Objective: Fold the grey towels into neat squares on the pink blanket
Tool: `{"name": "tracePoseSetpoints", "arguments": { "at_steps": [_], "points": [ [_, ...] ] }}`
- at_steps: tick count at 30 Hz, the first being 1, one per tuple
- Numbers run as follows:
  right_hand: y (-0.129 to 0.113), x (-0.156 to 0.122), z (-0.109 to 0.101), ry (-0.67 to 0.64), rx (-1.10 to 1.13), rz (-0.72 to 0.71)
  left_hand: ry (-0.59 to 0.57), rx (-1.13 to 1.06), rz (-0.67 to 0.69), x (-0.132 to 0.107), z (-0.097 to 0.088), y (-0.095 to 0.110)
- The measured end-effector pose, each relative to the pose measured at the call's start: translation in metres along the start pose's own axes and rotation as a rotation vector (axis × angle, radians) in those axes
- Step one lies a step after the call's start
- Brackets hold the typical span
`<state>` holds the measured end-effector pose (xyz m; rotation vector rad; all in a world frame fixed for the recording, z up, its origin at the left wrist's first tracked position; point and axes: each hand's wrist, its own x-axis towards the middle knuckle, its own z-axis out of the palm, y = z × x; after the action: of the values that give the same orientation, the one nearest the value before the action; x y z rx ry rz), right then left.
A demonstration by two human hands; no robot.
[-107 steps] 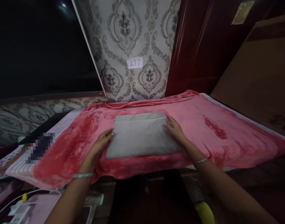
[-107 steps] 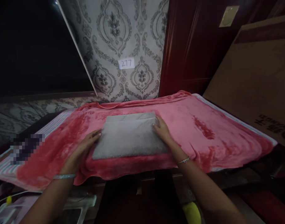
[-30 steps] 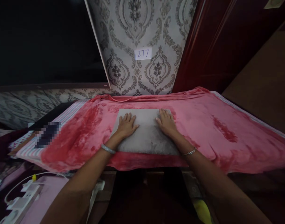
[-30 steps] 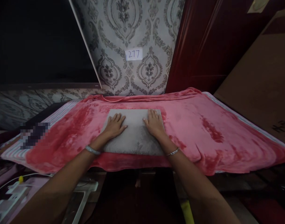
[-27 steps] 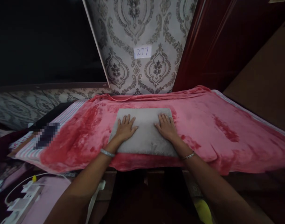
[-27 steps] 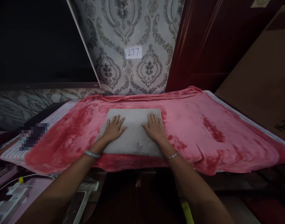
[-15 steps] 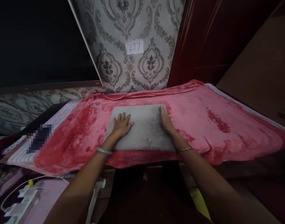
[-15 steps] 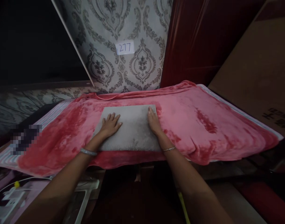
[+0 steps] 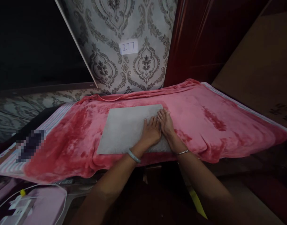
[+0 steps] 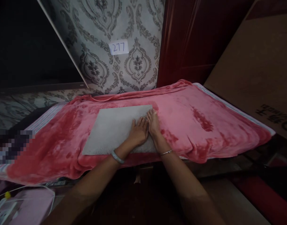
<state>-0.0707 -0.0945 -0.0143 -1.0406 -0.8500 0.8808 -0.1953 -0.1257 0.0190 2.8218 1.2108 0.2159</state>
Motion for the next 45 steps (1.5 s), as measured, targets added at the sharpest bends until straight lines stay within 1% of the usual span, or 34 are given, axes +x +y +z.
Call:
{"name": "tracePoseSetpoints", "arguments": {
  "at_steps": [2, 4, 7, 9, 10, 12, 15, 17, 19, 21, 23, 25, 26, 28, 29, 30, 32, 33, 35, 36, 38, 40, 42, 45],
  "points": [
    [0.008, -0.005, 0.001, 0.043, 0.050, 0.009, 0.003, 0.017, 0.006, -0.001, 0.006, 0.001],
    [0.012, -0.007, 0.001, 0.049, 0.065, 0.007, -0.002, 0.022, 0.006, -0.002, 0.007, 0.001],
    [0.012, -0.006, 0.000, 0.053, 0.050, -0.002, -0.018, 0.025, -0.021, -0.006, 0.004, -0.001],
    [0.012, -0.004, -0.001, 0.049, 0.029, -0.017, -0.038, 0.024, -0.069, -0.013, -0.002, -0.010],
    [0.013, -0.004, -0.002, 0.041, 0.013, -0.025, -0.044, 0.022, -0.102, -0.018, -0.005, -0.018],
    [0.014, -0.003, -0.003, 0.013, -0.030, -0.038, -0.051, 0.017, -0.188, -0.034, -0.012, -0.043],
    [0.016, -0.002, -0.005, -0.006, -0.085, -0.049, -0.057, 0.018, -0.374, -0.068, -0.025, -0.094],
    [0.017, -0.002, -0.005, -0.002, -0.085, -0.048, -0.032, 0.018, -0.493, -0.094, -0.032, -0.128],
    [0.017, -0.001, -0.004, 0.009, -0.063, -0.040, -0.027, -0.033, -0.551, -0.115, -0.038, -0.154],
    [0.017, -0.001, -0.003, 0.013, -0.046, -0.032, -0.004, -0.089, -0.565, -0.128, -0.042, -0.169],
    [0.015, 0.001, -0.003, 0.002, -0.054, -0.029, 0.046, -0.118, -0.577, -0.132, -0.046, -0.171],
    [0.011, 0.002, -0.005, -0.027, -0.072, -0.017, 0.104, -0.091, -0.586, -0.129, -0.051, -0.161],
    [0.007, 0.003, -0.008, -0.042, -0.077, -0.006, 0.134, -0.060, -0.578, -0.126, -0.053, -0.151],
    [-0.002, 0.003, -0.013, -0.051, -0.073, 0.013, 0.175, 0.003, -0.512, -0.116, -0.055, -0.120],
    [-0.007, 0.001, -0.016, -0.041, -0.068, 0.016, 0.187, 0.020, -0.457, -0.109, -0.054, -0.102],
    [-0.011, -0.001, -0.018, -0.026, -0.063, 0.013, 0.173, 0.015, -0.375, -0.102, -0.052, -0.081],
    [-0.015, -0.008, -0.021, -0.005, -0.043, -0.001, 0.114, 0.002, -0.177, -0.087, -0.042, -0.039],
    [-0.016, -0.013, -0.021, -0.001, -0.017, -0.004, 0.089, 0.003, -0.104, -0.079, -0.036, -0.020],
    [-0.012, -0.024, -0.018, 0.024, 0.084, 0.003, 0.059, 0.024, -0.011, -0.067, -0.021, 0.010],
    [-0.008, -0.029, -0.015, 0.052, 0.147, 0.008, 0.047, 0.042, 0.009, -0.062, -0.013, 0.020],
    [-0.001, -0.036, -0.010, 0.113, 0.252, 0.009, 0.039, 0.084, 0.021, -0.057, -0.001, 0.030],
    [0.005, -0.039, -0.007, 0.136, 0.288, -0.006, 0.043, 0.118, 0.023, -0.055, 0.007, 0.032],
    [0.008, -0.040, -0.004, 0.136, 0.278, -0.028, 0.042, 0.132, 0.027, -0.057, 0.010, 0.028],
    [0.010, -0.041, -0.004, 0.143, 0.251, -0.070, 0.031, 0.133, 0.002, -0.066, 0.006, 0.017]
  ]
}}
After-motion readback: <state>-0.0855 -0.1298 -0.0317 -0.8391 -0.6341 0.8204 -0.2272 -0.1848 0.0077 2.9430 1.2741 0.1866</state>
